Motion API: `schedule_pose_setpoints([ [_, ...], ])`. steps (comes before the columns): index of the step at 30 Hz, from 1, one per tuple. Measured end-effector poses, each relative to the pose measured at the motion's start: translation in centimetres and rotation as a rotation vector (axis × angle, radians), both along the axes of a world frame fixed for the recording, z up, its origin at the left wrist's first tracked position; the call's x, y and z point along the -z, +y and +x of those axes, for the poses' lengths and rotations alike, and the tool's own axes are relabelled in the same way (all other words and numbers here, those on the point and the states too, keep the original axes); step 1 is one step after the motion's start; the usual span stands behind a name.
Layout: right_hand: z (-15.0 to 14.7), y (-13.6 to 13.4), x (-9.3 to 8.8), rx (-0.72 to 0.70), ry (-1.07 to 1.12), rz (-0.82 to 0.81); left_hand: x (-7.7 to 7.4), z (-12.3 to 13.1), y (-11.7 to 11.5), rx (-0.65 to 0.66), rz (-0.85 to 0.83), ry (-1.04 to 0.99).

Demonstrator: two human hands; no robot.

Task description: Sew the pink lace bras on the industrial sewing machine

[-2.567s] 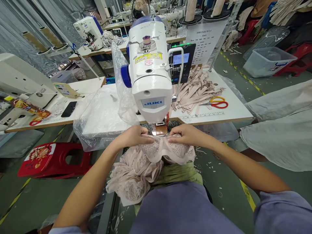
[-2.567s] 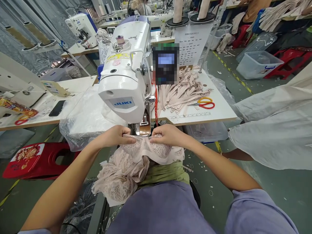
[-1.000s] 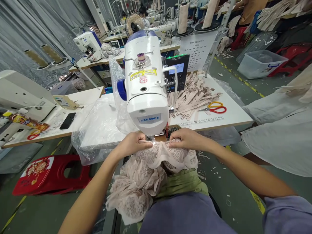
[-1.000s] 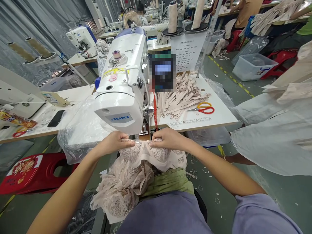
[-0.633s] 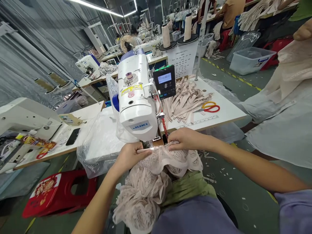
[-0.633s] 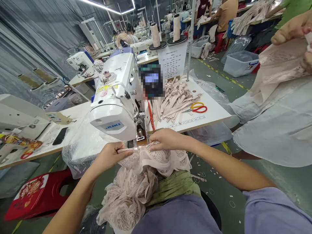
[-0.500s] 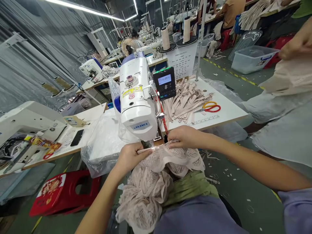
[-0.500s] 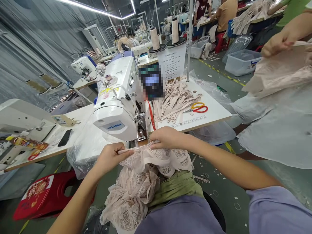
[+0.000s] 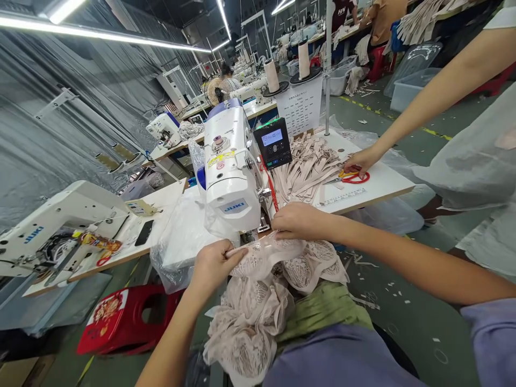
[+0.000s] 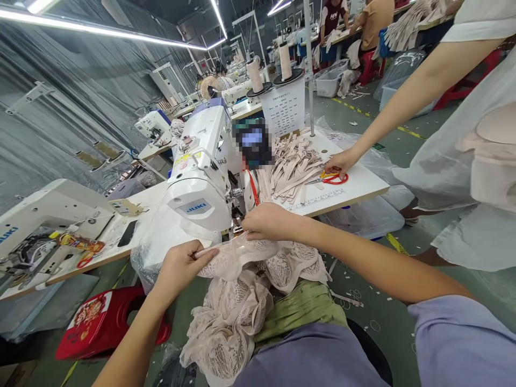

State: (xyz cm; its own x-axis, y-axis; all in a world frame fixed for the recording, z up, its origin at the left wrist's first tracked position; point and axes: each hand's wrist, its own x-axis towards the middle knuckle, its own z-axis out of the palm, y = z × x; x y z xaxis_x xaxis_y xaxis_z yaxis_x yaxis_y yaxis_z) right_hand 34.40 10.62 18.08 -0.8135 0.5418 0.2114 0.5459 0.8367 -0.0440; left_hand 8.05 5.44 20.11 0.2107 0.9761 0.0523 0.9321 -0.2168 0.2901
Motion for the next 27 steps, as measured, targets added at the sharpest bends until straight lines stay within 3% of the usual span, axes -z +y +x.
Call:
schedule_pose_setpoints([
  [5,-0.1,-0.1,-0.7,0.009,-0.036,-0.033,0.1,0.0,0.1,-0.01,0.011,-0.005],
  [16,0.5,0.3,-0.1,0.047,0.004,-0.165,1.1,-0.8,0.8,0.015,0.003,-0.027],
  [20,1.7,0.9,0.2,0.042,0.034,-0.383,1.4,-1.6,1.1,0.031,-0.017,-0.057],
  [24,3.5,2.6,1.9,-0.048,0.114,-0.685,1.9,-2.8,1.6,0.038,-0.107,-0.108],
  [27,4.4,3.8,3.1,-0.033,0.202,-0.814,2.1,-3.7,2.2,0.025,-0.151,-0.134],
])
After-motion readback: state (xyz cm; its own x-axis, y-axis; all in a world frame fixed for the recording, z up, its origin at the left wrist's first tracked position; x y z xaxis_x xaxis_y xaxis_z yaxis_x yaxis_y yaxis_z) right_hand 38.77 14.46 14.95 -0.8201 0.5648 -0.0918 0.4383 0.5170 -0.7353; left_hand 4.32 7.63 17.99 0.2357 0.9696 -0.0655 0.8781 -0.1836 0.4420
